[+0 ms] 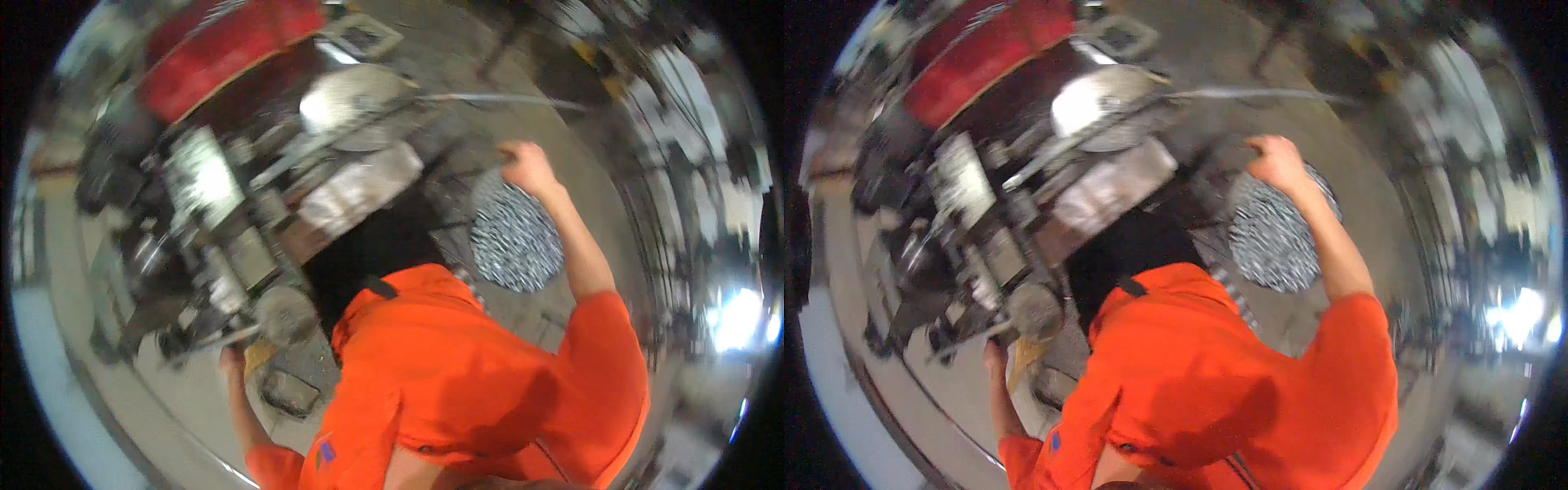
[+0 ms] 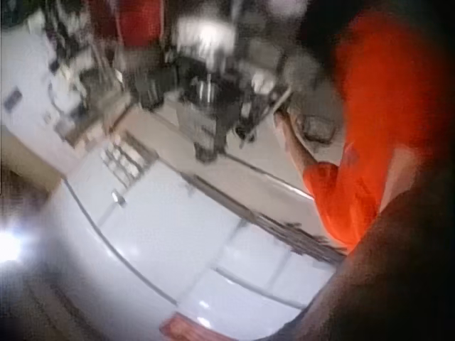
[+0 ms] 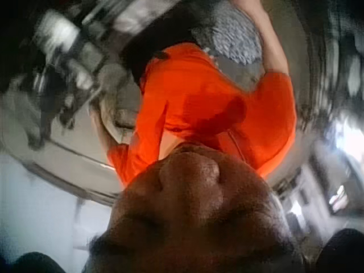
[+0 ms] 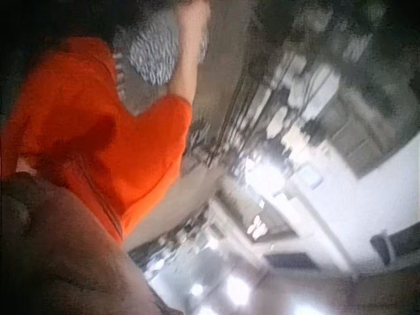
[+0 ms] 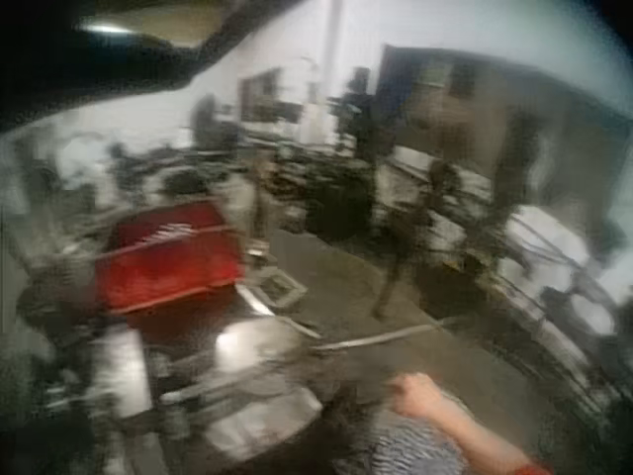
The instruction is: The person operates a metal cutting machine, repeatedly inserting metal rods into the machine and pulling a lever to cut them. The cut pieces fall into a red bin. The person continues this process throughout the video.
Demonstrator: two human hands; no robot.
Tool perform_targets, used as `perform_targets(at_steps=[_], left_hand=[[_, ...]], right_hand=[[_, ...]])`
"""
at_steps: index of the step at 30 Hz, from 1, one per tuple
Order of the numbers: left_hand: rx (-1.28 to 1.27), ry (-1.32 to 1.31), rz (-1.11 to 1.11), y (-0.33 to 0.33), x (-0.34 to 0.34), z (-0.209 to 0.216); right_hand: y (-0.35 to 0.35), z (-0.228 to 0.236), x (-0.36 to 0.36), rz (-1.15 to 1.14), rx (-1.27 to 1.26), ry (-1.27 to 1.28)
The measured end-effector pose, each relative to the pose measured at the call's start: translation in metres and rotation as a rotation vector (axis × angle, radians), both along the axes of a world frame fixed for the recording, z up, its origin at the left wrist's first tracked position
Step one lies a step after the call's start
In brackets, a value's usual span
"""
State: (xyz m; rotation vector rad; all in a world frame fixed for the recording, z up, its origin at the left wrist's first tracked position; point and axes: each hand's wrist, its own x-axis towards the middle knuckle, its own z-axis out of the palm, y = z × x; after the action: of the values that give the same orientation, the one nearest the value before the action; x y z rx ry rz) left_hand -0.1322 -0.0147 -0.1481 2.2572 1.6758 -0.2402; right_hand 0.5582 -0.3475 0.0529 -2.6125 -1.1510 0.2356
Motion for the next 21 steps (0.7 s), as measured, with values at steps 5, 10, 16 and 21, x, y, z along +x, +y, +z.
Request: perform_targets(at_steps=[5,10,16,21], left_hand=[[0.034,0.004,0.357,-0.015,0.012,-0.038],[-0.28,-0.467,0.47,-0.04,0.005,0.019],[0.633,-0.403,0.46,-0.058,-0.087,0.183],[0.632,0.004,0.625,-0.105,-0.125,0.225]], right_hand=[[0.081,0.023,-0.029,0.224,0.144,0.008],[0.201,0.06,-0.094,0.674,0.36,0.115],[0.351,0.089,-0.231,1.185,0.644,0.063],[0.403,0.078,-0.303,0.985,0.29,-0.088]])
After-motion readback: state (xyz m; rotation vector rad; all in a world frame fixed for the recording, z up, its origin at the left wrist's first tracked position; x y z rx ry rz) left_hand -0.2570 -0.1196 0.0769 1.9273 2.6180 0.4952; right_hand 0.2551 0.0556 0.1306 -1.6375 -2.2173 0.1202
